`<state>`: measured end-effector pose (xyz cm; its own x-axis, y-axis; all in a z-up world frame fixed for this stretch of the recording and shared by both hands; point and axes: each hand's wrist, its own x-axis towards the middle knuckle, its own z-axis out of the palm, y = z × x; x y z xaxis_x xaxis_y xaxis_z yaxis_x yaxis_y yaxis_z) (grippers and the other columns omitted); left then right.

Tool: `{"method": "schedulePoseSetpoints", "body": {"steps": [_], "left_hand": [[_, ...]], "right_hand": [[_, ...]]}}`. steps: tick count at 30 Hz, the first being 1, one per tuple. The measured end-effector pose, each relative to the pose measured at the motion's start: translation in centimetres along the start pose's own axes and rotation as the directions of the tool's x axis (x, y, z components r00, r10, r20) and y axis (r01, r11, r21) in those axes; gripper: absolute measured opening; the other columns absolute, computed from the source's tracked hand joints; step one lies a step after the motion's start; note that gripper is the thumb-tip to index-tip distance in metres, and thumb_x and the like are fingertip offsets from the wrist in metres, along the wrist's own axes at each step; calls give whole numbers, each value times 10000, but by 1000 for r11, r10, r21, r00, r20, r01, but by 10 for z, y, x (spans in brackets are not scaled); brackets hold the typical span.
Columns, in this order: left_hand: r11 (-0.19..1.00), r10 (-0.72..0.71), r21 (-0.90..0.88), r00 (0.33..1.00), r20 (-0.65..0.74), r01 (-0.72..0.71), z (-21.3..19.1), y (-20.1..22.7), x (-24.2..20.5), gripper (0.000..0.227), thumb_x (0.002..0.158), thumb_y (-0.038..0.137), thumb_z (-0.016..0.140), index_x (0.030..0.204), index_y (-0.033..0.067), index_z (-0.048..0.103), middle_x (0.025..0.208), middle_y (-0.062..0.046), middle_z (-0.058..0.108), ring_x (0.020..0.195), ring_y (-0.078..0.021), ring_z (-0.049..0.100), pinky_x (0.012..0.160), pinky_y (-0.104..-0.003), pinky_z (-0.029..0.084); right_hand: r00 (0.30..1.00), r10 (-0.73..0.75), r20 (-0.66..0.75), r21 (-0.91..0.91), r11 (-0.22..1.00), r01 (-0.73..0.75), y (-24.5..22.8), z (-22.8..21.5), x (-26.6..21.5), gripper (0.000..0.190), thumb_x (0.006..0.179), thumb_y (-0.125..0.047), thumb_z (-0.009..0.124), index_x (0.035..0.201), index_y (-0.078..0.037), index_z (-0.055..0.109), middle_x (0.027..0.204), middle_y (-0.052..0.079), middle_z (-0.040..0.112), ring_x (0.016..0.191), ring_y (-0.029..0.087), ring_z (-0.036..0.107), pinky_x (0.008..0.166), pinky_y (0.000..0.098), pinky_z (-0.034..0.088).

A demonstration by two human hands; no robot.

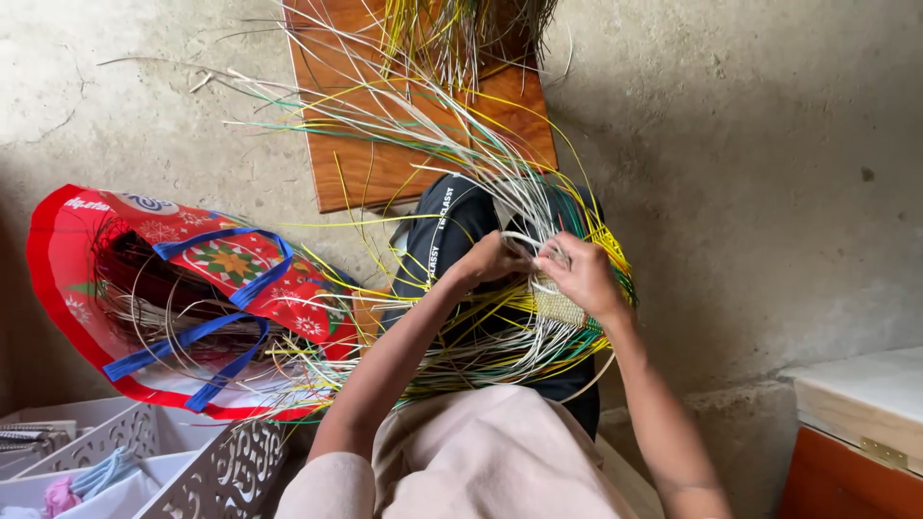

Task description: Weave colored strands together to create a mat

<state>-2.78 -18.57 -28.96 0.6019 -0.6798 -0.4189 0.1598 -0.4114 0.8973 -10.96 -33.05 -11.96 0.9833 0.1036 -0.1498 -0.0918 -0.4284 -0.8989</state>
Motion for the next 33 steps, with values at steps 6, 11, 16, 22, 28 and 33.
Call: {"method": "schedulePoseSetpoints", "body": {"steps": [6, 11, 16, 22, 28, 33], "left_hand": [[985, 122, -131, 989, 82, -110, -7, 1, -9, 157, 754, 242, 883, 853, 140, 819, 879, -106, 791, 888, -323, 742, 832, -424, 543], [980, 152, -145, 980, 127, -133, -18, 4, -17, 151, 845, 322, 816, 852, 171, 826, 800, -25, 782, 787, -148, 703, 778, -339, 544], [992, 121, -55, 988, 94, -116, -8, -10, -1, 228, 745, 384, 895, 851, 194, 828, 770, -22, 768, 771, -188, 702, 738, -384, 534], [993, 32, -110, 999, 18, -30, 4, -15, -2, 282, 713, 354, 893, 877, 138, 815, 812, -91, 768, 829, -264, 729, 768, -376, 544], [975, 110, -189, 993, -50, -118, -1, -22, 4, 287, 770, 292, 888, 999, 143, 801, 953, -97, 776, 937, -262, 719, 844, -382, 551], [974, 151, -173, 988, 11, -147, -8, 21, -10, 420, 709, 294, 910, 1002, 27, 772, 1026, -202, 764, 1004, -392, 716, 885, -515, 548]], "right_hand": [[948, 317, 30, -609, 757, -234, 45, -4, -1, 134, 940, -180, 737, 884, -59, 750, 865, 99, 676, 764, 233, 675, 702, 407, 538], [929, 364, 71, 76, 926, -369, 35, 7, 9, 258, 986, -69, 613, 1151, 113, 689, 637, 111, 660, 501, 125, 546, 547, 241, 484], [982, 187, 17, 158, 969, -187, 47, 20, 33, 258, 927, -24, 598, 1112, 146, 658, 558, 84, 649, 503, 96, 557, 520, 250, 453], [999, 41, 12, 340, 940, -43, -9, -3, 31, 324, 917, -15, 698, 1223, 79, 654, 612, 114, 670, 542, 107, 624, 523, 245, 519], [994, 42, 103, -177, 984, -24, 3, -3, 20, 243, 901, -188, 806, 760, -22, 697, 970, 210, 709, 960, 336, 700, 839, 457, 567], [996, 70, 51, 161, 984, -77, -13, -11, -4, 69, 888, -118, 787, 862, -55, 775, 758, 139, 716, 707, 226, 658, 739, 405, 555]]}}
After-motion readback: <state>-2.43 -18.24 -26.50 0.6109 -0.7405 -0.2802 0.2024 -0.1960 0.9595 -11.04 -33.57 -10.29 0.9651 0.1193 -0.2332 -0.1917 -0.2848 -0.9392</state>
